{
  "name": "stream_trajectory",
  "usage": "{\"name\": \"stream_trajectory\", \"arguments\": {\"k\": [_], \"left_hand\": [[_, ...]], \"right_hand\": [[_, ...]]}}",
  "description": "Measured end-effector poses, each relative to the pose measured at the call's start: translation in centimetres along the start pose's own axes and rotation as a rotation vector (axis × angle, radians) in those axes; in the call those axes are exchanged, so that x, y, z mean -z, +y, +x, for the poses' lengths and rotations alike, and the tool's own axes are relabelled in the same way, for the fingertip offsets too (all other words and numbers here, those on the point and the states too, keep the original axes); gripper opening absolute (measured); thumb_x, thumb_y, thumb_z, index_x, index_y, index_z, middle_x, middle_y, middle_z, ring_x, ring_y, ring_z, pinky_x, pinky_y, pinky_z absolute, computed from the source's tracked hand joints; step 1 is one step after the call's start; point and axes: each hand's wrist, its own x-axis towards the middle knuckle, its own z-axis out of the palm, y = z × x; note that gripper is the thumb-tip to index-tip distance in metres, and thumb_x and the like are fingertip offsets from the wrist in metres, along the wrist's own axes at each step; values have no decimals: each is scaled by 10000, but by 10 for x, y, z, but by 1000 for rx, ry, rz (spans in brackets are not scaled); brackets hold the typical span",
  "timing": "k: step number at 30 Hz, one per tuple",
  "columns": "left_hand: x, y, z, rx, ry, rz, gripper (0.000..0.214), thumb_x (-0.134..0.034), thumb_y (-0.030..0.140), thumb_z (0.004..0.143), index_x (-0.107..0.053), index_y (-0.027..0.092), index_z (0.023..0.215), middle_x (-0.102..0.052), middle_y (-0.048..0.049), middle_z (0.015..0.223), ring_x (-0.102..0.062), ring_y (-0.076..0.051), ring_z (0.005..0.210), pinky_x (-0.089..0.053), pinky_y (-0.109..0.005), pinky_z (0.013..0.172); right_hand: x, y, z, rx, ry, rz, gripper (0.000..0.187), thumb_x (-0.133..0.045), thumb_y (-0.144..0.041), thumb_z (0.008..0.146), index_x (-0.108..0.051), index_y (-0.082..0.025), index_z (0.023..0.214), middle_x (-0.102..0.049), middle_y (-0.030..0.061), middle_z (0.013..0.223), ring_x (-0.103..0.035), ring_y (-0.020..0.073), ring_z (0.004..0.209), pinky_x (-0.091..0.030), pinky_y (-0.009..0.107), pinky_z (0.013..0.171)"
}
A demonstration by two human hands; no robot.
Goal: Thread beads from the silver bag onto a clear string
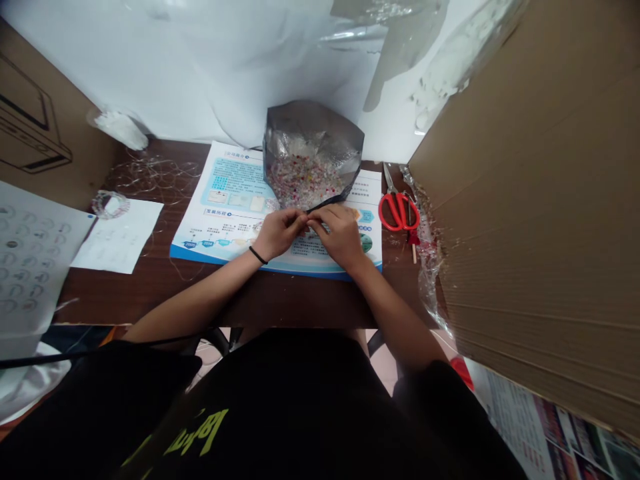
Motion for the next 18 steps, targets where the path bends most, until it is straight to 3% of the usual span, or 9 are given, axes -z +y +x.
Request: {"name": "stream_trajectory", "arguments": {"k": [5,9,13,16,18], "left_hand": [[16,12,1,-32,210,101,264,-470,316,868,-555,165,668,-552,2,577,-503,-106,591,-365,-242,620],[39,5,14,-69,458,-76,295,-412,414,891,-521,188,736,-523,13,609,-478,-91,519,-381,-241,551],[52,-3,24,-148,670,-214,339,-371,499,886,-496,207,768,-511,9,668,-467,-85,516,-398,-233,522],[49,6,19,-210,658,-156,344,-348,479,899,-501,203,762,-509,9,654,-464,-83,515,-396,-228,520],[42,18,13,-241,495,-27,322,-384,432,895,-518,189,731,-521,9,630,-466,-82,519,-390,-224,526]], "right_hand": [[1,3,2,-26,-77,29,160,-555,-315,835,-636,-186,787,-659,20,769,-586,152,748,-417,288,716],[0,4,0,-45,-220,-47,143,-543,-299,835,-632,-196,790,-663,26,836,-572,183,834,-376,348,815],[-1,3,-3,22,-382,-99,149,-525,-291,842,-644,-203,859,-663,53,920,-531,231,932,-357,395,843],[0,1,-1,37,-395,-59,191,-500,-315,859,-647,-204,908,-664,65,967,-527,239,960,-381,405,847],[4,-1,1,-1,-316,17,235,-467,-337,877,-632,-199,971,-670,69,972,-543,231,957,-400,408,859]]}}
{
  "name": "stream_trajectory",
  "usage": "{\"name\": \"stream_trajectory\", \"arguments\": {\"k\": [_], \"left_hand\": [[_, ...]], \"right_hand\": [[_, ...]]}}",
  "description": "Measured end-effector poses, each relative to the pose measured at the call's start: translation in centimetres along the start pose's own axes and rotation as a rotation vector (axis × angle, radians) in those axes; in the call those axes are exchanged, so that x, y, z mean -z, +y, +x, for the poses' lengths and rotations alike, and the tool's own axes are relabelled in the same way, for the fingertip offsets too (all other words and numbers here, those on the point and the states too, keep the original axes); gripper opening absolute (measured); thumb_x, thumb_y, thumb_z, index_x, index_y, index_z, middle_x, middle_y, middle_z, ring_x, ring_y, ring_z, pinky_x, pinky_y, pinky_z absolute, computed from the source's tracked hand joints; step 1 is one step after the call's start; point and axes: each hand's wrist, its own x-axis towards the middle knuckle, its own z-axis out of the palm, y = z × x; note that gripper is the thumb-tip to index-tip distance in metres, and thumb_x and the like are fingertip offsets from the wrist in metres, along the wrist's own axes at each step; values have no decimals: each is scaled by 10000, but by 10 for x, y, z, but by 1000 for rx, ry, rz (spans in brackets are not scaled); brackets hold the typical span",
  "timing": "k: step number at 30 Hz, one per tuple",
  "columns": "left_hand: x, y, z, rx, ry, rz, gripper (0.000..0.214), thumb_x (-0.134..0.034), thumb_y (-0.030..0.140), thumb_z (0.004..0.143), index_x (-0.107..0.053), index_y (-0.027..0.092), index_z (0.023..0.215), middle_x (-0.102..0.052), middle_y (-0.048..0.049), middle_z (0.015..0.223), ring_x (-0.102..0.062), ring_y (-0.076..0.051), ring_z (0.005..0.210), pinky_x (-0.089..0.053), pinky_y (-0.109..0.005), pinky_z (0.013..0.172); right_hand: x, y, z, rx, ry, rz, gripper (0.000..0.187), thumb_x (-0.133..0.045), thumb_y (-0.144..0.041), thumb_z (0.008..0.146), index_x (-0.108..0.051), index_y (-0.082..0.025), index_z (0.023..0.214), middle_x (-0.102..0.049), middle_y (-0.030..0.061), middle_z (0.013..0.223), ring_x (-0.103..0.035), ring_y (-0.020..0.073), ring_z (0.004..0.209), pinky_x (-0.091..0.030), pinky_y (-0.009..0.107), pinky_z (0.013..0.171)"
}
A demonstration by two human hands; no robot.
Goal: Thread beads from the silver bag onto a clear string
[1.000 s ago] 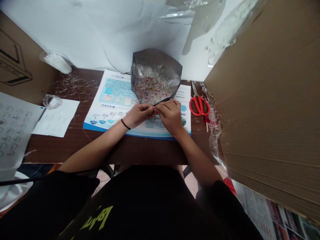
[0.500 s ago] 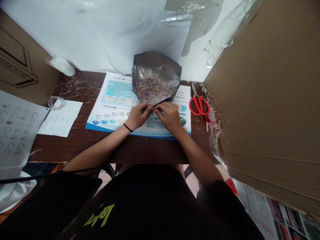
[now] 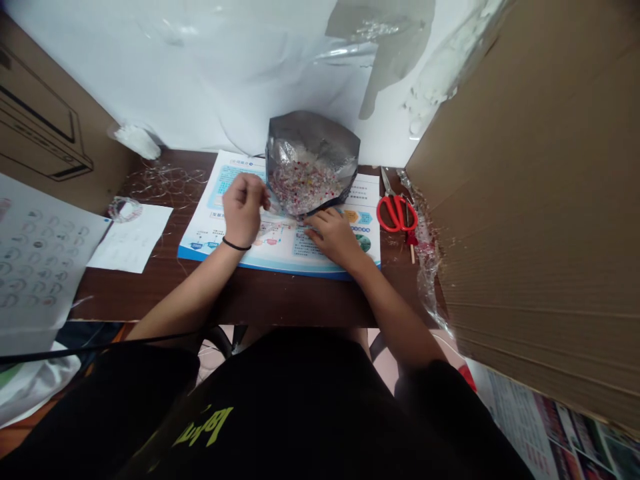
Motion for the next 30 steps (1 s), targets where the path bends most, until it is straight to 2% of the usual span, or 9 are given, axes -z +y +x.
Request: {"name": "stream_trajectory", "arguments": {"k": [4,7,10,13,16,20,23,27,30], "left_hand": [[-14,22,-3,-141,-467,245,223,-490,302,840,-577,159,692,-563,7,610,-471,-82,542,-366,-221,551],[-26,29,6,-185,-602,386,229,-486,278,826,-605,149,679,-564,0,588,-467,-91,546,-351,-231,567],[-37,29,18,-187,-684,514,275,-468,306,832,-612,150,658,-569,-19,583,-485,-114,564,-356,-249,588],[-49,21,29,-173,-712,671,276,-462,335,837,-636,155,721,-616,-55,673,-543,-158,653,-382,-281,640],[-62,8,37,-145,-686,816,275,-418,295,856,-650,148,843,-649,-97,825,-580,-206,771,-400,-321,701],[-78,-9,43,-245,-834,861,277,-430,216,835,-625,177,1029,-634,-105,1018,-578,-226,894,-406,-320,715],[-86,-15,47,-262,-900,895,289,-396,225,855,-651,163,975,-633,-114,1012,-581,-223,876,-406,-312,695],[-88,-20,54,-227,-888,919,292,-418,241,854,-678,126,922,-653,-133,969,-582,-218,858,-406,-314,725],[-81,-23,58,-234,-831,853,290,-442,283,862,-690,158,948,-675,-105,965,-588,-201,875,-404,-306,770]], "right_hand": [[7,-4,1,-96,192,317,355,-468,-435,867,-530,-229,1149,-673,47,1011,-610,189,937,-467,361,836],[9,-1,1,-154,253,478,401,-544,-485,807,-514,-264,1140,-688,7,934,-651,171,867,-501,340,794],[11,5,2,-212,282,466,287,-532,-416,829,-555,-242,1056,-686,-12,786,-658,153,748,-509,324,737],[14,11,2,-286,333,188,145,-501,-309,846,-608,-215,878,-676,11,752,-641,164,719,-483,327,710],[17,16,1,-326,354,-49,143,-477,-254,844,-612,-214,821,-666,20,729,-628,180,721,-453,331,704],[16,22,1,-338,370,-62,165,-455,-267,852,-612,-220,836,-656,12,716,-616,165,699,-437,300,680],[15,23,1,-322,373,-52,178,-450,-281,855,-617,-218,848,-654,10,717,-613,158,697,-436,293,689],[16,25,1,-292,353,-59,193,-454,-281,857,-635,-215,870,-675,17,762,-623,163,721,-445,297,702],[15,27,1,-274,330,-68,196,-482,-288,851,-660,-212,878,-699,27,808,-639,173,753,-459,311,727]]}}
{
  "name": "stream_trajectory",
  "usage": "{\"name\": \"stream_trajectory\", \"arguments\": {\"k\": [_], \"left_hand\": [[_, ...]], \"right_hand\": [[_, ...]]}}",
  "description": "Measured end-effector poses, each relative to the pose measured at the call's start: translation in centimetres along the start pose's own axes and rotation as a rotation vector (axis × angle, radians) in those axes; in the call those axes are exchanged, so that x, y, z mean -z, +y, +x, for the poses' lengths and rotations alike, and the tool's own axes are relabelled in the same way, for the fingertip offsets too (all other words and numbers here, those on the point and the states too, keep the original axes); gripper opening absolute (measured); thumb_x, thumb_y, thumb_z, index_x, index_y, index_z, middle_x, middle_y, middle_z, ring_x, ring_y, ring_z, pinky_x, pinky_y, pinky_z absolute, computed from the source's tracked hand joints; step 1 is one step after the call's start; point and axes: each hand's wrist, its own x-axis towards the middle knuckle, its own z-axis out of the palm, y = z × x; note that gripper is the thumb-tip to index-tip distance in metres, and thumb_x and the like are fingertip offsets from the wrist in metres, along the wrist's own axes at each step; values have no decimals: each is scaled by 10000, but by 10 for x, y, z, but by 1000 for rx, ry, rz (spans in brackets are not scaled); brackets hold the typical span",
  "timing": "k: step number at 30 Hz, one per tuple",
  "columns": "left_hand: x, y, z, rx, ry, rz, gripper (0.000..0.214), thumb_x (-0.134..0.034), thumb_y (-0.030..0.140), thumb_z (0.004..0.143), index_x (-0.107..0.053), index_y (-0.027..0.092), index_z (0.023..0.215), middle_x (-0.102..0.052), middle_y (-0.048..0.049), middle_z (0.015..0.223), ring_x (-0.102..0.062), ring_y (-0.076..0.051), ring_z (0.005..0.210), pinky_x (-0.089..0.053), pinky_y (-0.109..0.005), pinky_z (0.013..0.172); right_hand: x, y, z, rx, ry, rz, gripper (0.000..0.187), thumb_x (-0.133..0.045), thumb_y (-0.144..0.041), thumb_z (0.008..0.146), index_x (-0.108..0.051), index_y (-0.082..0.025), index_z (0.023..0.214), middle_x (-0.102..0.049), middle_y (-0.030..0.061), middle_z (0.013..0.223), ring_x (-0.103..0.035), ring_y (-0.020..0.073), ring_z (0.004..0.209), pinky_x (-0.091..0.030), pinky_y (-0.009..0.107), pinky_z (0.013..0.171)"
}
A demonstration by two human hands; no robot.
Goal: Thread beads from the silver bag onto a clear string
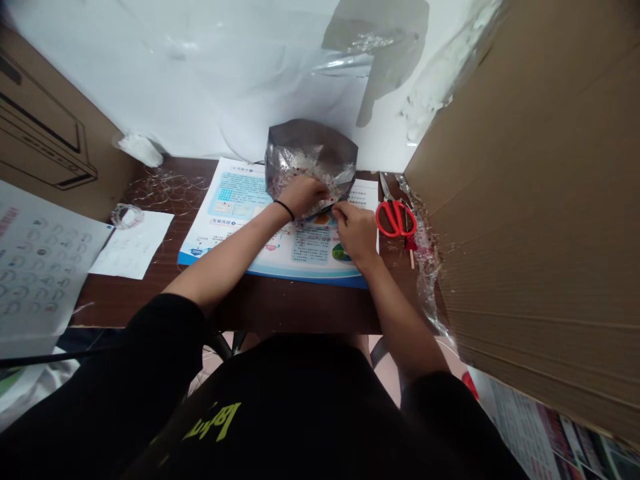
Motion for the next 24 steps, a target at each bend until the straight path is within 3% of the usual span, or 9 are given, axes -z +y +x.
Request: {"name": "stream_trajectory", "arguments": {"k": [8,12,15,19,24], "left_hand": [[4,-7,-14,-10,72,-97,247,-476,225,863,-685,132,958,-691,-81,933,-599,-176,891,-400,-272,821],[5,-2,-30,6,276,-266,246,-435,193,878,-662,112,924,-675,-79,920,-594,-158,875,-409,-262,812],[3,3,-53,85,402,-528,256,-425,240,885,-641,121,820,-656,-36,727,-589,-125,707,-436,-248,723],[-11,5,-84,236,297,-957,250,-443,296,873,-625,125,860,-658,-36,700,-561,-96,597,-457,-237,616],[-33,2,-97,268,196,-1366,264,-554,298,805,-621,136,1002,-685,-76,891,-611,-103,739,-492,-270,704]], "right_hand": [[-5,3,-1,19,-43,2,209,-499,-272,856,-686,-241,945,-717,28,921,-654,193,886,-459,389,859],[-6,1,-3,32,-56,46,214,-495,-247,862,-678,-226,973,-716,37,947,-654,196,886,-456,395,854],[-8,-4,-4,47,-91,60,210,-492,-246,864,-669,-238,975,-716,27,941,-654,192,856,-451,397,846],[-9,-13,-5,12,-69,86,185,-507,-271,858,-629,-254,997,-711,13,895,-648,187,828,-458,380,819],[-8,-22,-8,24,-24,102,118,-521,-280,854,-629,-232,849,-688,-1,767,-624,164,756,-459,341,790]]}}
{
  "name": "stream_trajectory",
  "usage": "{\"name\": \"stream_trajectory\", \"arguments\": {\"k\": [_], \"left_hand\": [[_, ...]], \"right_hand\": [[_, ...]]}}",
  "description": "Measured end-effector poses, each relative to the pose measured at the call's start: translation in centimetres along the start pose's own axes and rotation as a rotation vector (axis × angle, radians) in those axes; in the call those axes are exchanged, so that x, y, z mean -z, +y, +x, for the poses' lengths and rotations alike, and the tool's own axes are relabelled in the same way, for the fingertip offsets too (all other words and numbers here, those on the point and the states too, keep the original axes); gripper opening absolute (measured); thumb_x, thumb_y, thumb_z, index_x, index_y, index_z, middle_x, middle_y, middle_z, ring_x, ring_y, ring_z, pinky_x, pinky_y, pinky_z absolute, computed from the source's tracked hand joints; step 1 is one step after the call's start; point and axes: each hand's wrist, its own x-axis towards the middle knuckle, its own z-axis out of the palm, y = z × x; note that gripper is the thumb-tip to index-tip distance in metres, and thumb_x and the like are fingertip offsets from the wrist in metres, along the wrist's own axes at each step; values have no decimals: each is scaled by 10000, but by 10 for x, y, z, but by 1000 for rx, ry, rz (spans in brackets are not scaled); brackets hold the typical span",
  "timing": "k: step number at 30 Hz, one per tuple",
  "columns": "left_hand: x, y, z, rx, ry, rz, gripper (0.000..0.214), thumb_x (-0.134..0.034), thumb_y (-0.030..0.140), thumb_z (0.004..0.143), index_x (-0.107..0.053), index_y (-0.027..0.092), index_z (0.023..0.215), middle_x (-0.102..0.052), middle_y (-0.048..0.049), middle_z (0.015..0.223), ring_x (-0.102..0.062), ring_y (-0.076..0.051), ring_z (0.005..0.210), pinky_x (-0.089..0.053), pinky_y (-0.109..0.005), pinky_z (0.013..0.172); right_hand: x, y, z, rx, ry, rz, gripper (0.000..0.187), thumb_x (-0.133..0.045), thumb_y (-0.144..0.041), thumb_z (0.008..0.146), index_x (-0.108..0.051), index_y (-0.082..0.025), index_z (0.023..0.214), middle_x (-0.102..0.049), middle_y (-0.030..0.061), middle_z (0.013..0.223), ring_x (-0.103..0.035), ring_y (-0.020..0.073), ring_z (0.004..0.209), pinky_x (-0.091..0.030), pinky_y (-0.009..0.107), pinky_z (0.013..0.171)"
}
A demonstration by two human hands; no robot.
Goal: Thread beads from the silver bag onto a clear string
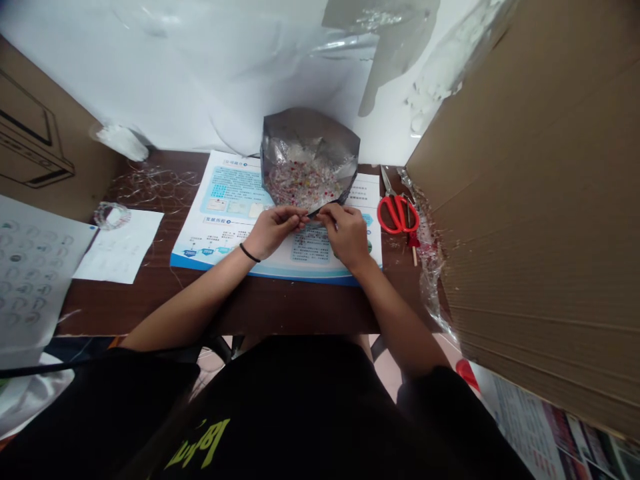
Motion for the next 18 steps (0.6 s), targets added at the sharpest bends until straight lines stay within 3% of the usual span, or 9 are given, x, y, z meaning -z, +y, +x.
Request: {"name": "stream_trajectory", "arguments": {"k": [5,11,18], "left_hand": [[0,-5,1,27,-68,-180,220,-618,284,760,-638,143,927,-677,-63,877,-618,-105,751,-495,-263,679],[-1,2,-2,122,-103,-227,163,-589,250,791,-626,159,921,-667,-53,890,-639,-103,773,-492,-237,643],[-3,4,-2,168,-141,-205,276,-633,268,764,-599,164,1018,-677,-71,928,-640,-116,826,-507,-242,671]], "right_hand": [[0,-4,-3,24,58,-22,136,-511,-296,860,-633,-239,838,-692,6,833,-607,173,826,-459,351,820],[-2,-15,-6,98,117,-26,171,-470,-340,883,-613,-255,840,-660,3,836,-574,178,874,-431,374,860],[-6,-15,-8,107,113,-29,179,-457,-351,884,-596,-252,828,-616,24,868,-540,194,913,-427,397,862]]}}
